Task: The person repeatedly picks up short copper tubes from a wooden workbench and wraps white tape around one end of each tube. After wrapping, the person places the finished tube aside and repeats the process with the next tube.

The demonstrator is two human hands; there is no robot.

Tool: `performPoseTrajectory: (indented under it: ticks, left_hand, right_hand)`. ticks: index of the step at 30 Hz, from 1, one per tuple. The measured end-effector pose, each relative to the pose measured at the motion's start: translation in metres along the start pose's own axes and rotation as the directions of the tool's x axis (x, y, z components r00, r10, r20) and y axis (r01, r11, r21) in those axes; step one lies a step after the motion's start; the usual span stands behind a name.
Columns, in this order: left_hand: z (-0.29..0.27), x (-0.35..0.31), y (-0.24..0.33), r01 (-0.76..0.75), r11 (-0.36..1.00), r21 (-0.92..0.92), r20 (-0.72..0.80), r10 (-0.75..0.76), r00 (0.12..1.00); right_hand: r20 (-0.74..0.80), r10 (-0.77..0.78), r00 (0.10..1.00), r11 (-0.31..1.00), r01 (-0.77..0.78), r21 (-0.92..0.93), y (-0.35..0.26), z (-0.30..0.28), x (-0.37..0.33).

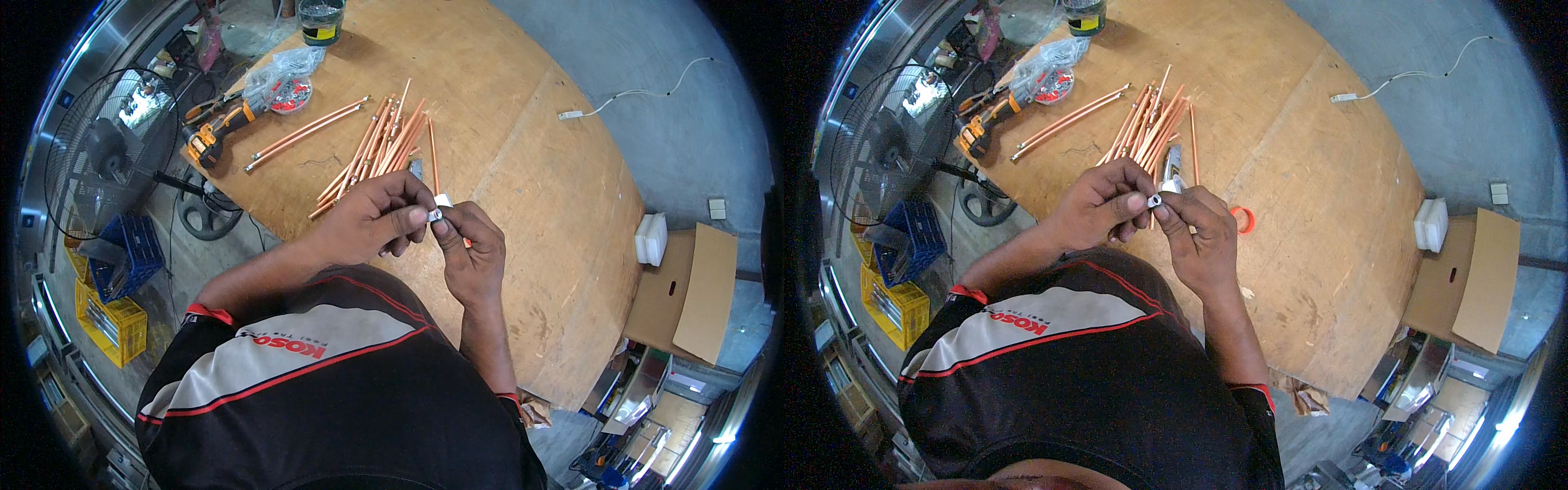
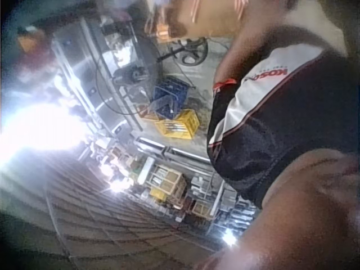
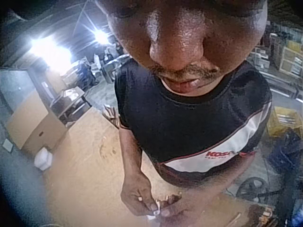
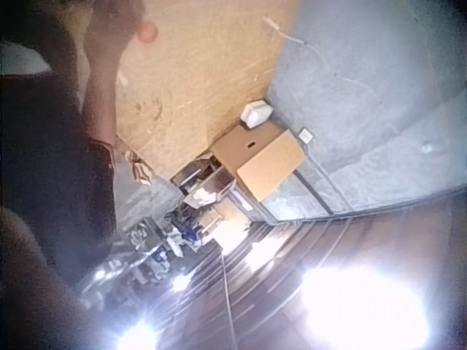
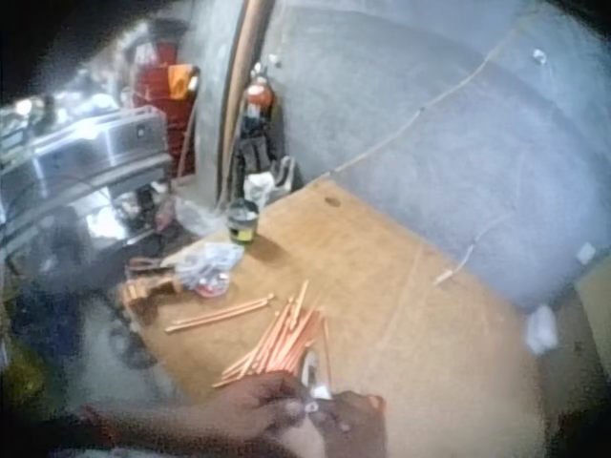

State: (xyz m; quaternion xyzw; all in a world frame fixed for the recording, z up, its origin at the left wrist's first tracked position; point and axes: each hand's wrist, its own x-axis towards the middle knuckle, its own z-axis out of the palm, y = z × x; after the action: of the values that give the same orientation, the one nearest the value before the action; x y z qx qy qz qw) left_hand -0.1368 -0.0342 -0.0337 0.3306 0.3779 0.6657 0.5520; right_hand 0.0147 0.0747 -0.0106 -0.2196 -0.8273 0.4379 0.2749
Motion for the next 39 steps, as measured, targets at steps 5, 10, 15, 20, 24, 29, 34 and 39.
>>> performPoseTrajectory:
  ticks: [5,10,15,20,24,29,34,39]
  left_hand:
    - [-0.004,0.001,0.006,0.077,0.996,0.046,0.058,-0.079,0.995]
    - [-0.004,0.005,-0.009,-0.095,0.981,0.169,-0.040,0.103,0.994]
    - [-0.001,0.002,-0.011,-0.137,0.969,0.204,-0.112,0.162,0.980]
    - [-0.005,-0.003,-0.009,-0.177,0.961,0.213,-0.060,0.193,0.979]
    - [-0.007,0.001,-0.015,-0.305,0.839,0.451,-0.006,0.344,0.939]
    - [-0.006,0.005,0.005,-0.322,0.601,0.732,0.042,0.431,0.901]
    - [-0.003,0.006,0.009,-0.322,0.662,0.677,0.002,0.436,0.900]
    - [-0.002,0.004,0.011,-0.287,0.682,0.673,-0.010,0.397,0.918]
  right_hand:
    - [-0.011,-0.035,0.999,0.992,0.033,-0.125,-0.001,-0.002,-0.001]
    - [-0.013,-0.014,1.000,0.992,0.012,-0.129,-0.001,0.000,0.000]
    - [0.017,0.036,0.999,0.999,-0.035,-0.030,0.001,0.000,0.002]
    - [0.014,0.002,1.000,1.000,-0.003,0.021,0.001,0.002,0.002]
    - [-0.063,-0.022,0.998,1.000,0.021,-0.016,0.000,0.004,0.002]
    - [-0.096,-0.030,0.995,0.993,0.018,-0.117,-0.002,0.000,0.003]
    - [-0.113,-0.067,0.991,0.991,0.053,-0.125,-0.001,-0.002,0.005]
    - [-0.113,-0.060,0.992,0.993,0.048,-0.107,-0.004,-0.009,0.005]
